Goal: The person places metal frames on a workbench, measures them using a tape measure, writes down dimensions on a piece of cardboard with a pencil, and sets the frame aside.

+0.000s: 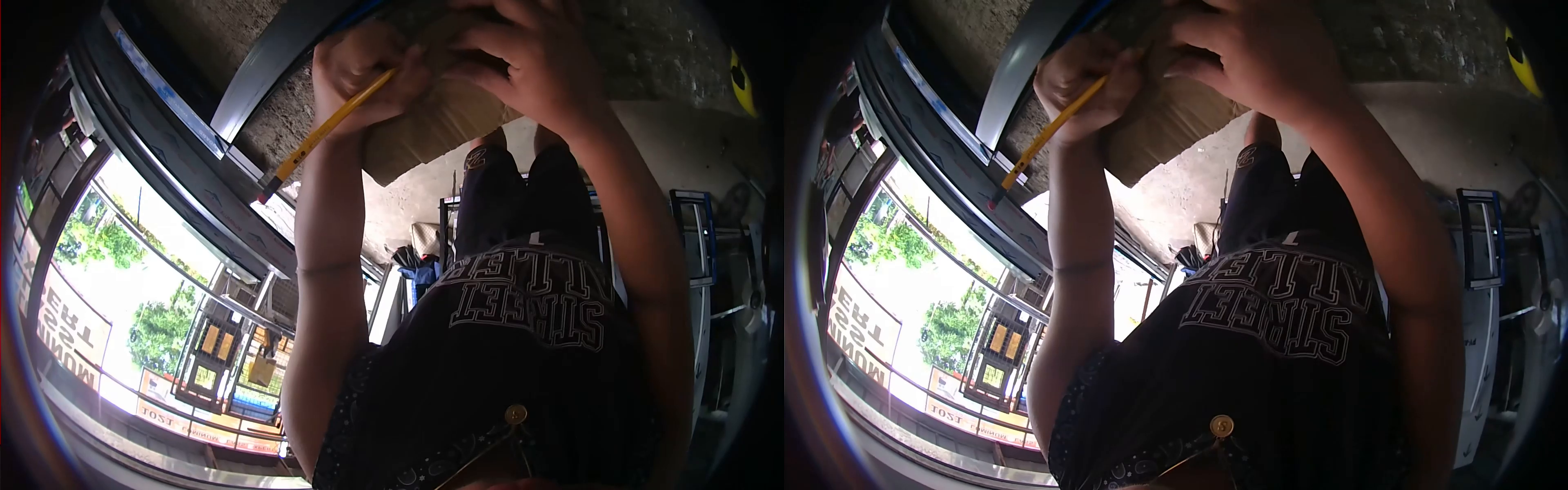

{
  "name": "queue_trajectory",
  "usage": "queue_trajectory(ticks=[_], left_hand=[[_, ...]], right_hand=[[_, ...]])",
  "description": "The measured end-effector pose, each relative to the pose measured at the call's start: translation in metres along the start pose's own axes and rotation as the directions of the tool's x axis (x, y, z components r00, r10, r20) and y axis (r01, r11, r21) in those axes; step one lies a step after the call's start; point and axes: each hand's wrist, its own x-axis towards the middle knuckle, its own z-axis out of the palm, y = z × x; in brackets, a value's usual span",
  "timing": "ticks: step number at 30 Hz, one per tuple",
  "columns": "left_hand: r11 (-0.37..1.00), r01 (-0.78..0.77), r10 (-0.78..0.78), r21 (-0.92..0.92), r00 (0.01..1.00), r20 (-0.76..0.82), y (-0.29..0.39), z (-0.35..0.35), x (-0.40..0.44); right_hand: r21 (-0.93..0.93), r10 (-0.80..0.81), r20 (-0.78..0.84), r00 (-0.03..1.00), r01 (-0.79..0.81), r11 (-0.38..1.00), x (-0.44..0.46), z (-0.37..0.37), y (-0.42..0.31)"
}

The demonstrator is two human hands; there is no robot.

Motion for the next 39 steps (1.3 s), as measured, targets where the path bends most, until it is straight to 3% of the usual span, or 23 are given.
queue_trajectory(ticks=[3, 6, 9, 12, 15, 24, 27, 30, 33, 36, 39], left_hand=[[0.999, -0.025, 0.029, -0.042, 0.995, 0.098, -0.010, -0.006, -0.008], [0.999, -0.048, 0.047, 0.005, 0.993, 0.110, -0.009, -0.007, -0.007], [0.994, -0.051, 0.043, 0.095, 0.996, 0.079, -0.005, -0.006, -0.004], [0.989, -0.045, 0.033, 0.140, 0.996, 0.087, -0.004, -0.007, -0.004], [0.994, 0.069, -0.066, 0.082, 0.997, -0.036, 0.000, 0.000, -0.002], [0.999, -0.037, 0.038, 0.039, 0.999, -0.034, -0.005, 0.001, -0.003], [0.999, 0.015, -0.015, -0.038, 1.000, -0.013, -0.003, 0.000, -0.002], [0.999, 0.039, -0.039, -0.011, 0.999, 0.003, -0.002, -0.001, -0.001], [0.992, -0.101, 0.092, 0.081, 0.990, 0.105, -0.003, -0.006, -0.002], [0.993, -0.065, 0.050, 0.100, 0.988, 0.146, -0.003, -0.007, -0.003], [0.998, 0.008, -0.013, -0.060, 0.996, -0.088, 0.004, 0.000, 0.001]], right_hand=[[-0.056, -0.056, -0.069, 0.996, 0.052, 0.997, -0.003, 0.010, 0.008], [0.037, -0.022, -0.075, 0.997, 0.025, 0.999, -0.003, 0.009, 0.007], [0.023, 0.020, -0.003, 1.000, -0.020, 1.000, 0.001, -0.002, 0.001], [-0.005, -0.060, -0.082, 0.995, 0.060, 0.998, -0.004, 0.009, 0.009], [-0.024, -0.049, -0.061, 0.997, 0.048, 0.999, -0.004, 0.009, 0.009], [-0.017, -0.015, 0.003, 1.000, 0.015, 1.000, -0.001, -0.002, 0.004], [0.030, -0.079, -0.112, 0.991, 0.083, 0.996, -0.005, 0.009, 0.012], [0.006, -0.070, -0.079, 0.994, 0.071, 0.997, -0.005, 0.008, 0.011], [-0.102, -0.071, -0.004, 0.997, 0.070, 0.992, -0.001, -0.003, 0.005], [-0.024, -0.068, -0.085, 0.994, 0.066, 0.998, -0.004, 0.010, 0.012], [0.036, -0.035, -0.061, 0.998, 0.037, 0.999, -0.003, 0.006, 0.009]])
